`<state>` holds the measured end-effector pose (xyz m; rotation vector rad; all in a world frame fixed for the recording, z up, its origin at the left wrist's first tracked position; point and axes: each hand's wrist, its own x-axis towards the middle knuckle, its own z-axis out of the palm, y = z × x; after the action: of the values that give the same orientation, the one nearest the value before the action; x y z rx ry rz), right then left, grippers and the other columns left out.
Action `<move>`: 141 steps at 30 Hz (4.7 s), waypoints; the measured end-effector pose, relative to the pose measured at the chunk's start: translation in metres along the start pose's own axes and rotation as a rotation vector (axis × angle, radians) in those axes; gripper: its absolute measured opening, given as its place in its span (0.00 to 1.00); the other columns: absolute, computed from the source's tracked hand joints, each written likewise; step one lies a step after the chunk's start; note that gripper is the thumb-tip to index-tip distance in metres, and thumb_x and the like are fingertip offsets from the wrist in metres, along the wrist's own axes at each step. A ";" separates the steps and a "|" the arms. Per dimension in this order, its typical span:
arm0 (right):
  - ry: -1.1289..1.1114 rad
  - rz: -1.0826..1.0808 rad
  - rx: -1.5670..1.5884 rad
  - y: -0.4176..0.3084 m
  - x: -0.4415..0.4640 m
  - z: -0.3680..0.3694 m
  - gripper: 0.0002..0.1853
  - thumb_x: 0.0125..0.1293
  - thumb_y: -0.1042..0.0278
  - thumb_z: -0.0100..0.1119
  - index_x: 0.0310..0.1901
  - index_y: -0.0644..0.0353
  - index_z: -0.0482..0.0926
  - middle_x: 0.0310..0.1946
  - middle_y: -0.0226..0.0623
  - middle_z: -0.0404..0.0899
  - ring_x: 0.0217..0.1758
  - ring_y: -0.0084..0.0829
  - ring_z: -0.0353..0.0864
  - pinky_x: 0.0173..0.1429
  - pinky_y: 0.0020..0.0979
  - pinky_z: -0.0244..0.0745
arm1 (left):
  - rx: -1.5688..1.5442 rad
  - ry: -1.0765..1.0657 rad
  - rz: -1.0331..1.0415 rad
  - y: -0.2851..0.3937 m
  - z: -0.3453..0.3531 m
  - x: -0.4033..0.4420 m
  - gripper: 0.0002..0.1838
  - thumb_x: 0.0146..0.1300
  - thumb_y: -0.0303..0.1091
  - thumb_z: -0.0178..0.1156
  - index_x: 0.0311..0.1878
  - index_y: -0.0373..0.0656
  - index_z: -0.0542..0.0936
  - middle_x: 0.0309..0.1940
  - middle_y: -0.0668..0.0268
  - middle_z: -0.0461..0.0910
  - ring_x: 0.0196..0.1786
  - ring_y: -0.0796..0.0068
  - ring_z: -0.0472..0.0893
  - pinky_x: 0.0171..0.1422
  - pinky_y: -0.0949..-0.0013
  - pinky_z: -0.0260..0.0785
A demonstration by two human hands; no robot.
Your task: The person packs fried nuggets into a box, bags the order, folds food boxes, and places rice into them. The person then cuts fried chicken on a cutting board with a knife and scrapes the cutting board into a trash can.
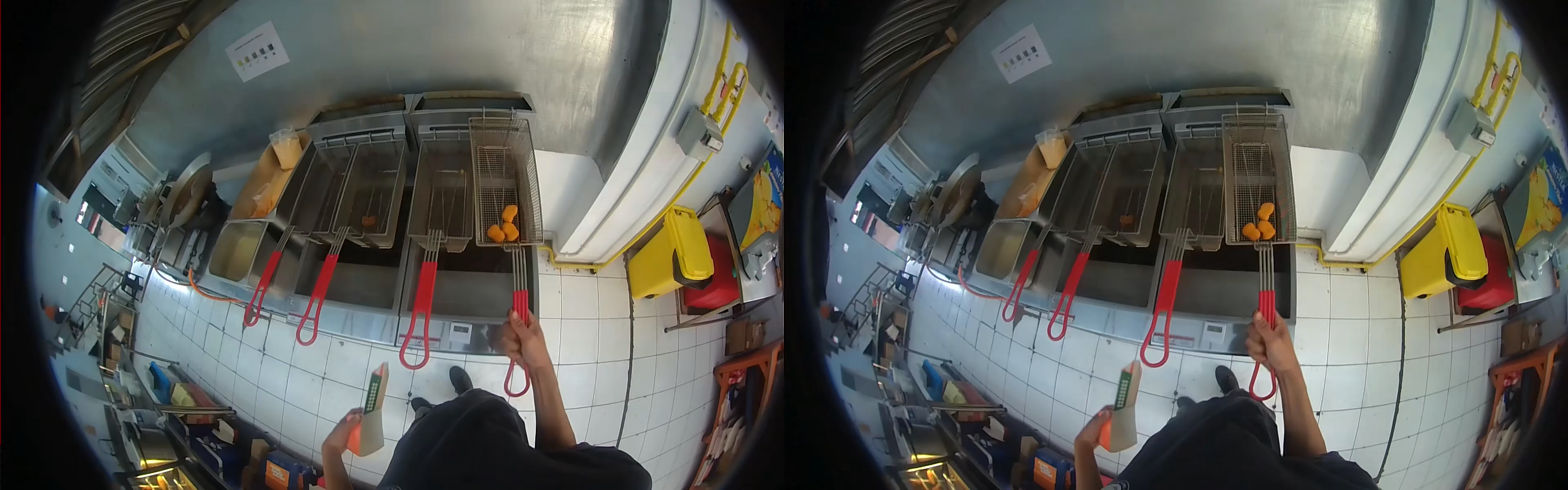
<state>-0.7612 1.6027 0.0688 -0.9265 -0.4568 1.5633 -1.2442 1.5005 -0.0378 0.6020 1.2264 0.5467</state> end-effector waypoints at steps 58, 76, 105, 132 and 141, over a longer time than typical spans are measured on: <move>0.194 0.197 -0.063 0.048 -0.012 -0.037 0.11 0.74 0.70 0.47 0.56 0.50 0.68 0.24 0.27 0.64 0.15 0.21 0.62 0.19 0.29 0.63 | -0.021 0.217 -0.379 -0.142 0.002 -0.010 0.23 0.73 0.56 0.57 0.52 0.43 0.80 0.36 0.70 0.81 0.37 0.75 0.81 0.46 0.66 0.76; 0.263 0.213 -0.018 0.027 -0.006 -0.023 0.11 0.81 0.56 0.46 0.48 0.54 0.70 0.19 0.26 0.62 0.13 0.19 0.59 0.17 0.27 0.57 | 0.022 0.308 -0.460 -0.168 -0.008 -0.004 0.27 0.71 0.56 0.62 0.56 0.40 0.79 0.38 0.66 0.82 0.41 0.74 0.83 0.48 0.66 0.77; 0.018 -0.186 -0.571 -0.075 -0.113 0.048 0.06 0.80 0.66 0.48 0.47 0.59 0.67 0.19 0.30 0.66 0.16 0.24 0.66 0.21 0.27 0.62 | -0.677 -0.282 0.745 0.289 0.376 0.117 0.33 0.74 0.62 0.54 0.70 0.50 0.64 0.64 0.67 0.70 0.68 0.67 0.72 0.71 0.57 0.68; 0.141 -0.521 -1.468 -0.099 -0.067 0.023 0.12 0.74 0.64 0.57 0.53 0.61 0.72 0.24 0.56 0.81 0.27 0.60 0.82 0.31 0.54 0.75 | -0.944 -0.600 0.770 0.283 0.408 0.149 0.40 0.70 0.74 0.42 0.74 0.58 0.65 0.68 0.71 0.70 0.71 0.65 0.70 0.75 0.53 0.64; -0.032 -0.295 -0.461 -0.140 -0.089 0.042 0.08 0.79 0.63 0.53 0.40 0.55 0.68 0.17 0.24 0.62 0.12 0.18 0.57 0.15 0.25 0.52 | -1.061 -0.507 0.727 0.278 0.372 0.107 0.43 0.67 0.78 0.43 0.75 0.58 0.65 0.68 0.71 0.71 0.70 0.67 0.72 0.74 0.54 0.65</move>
<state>-0.7058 1.5578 0.2245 -1.1224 -0.9589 1.2238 -0.8757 1.7272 0.1617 0.2068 0.0951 1.4196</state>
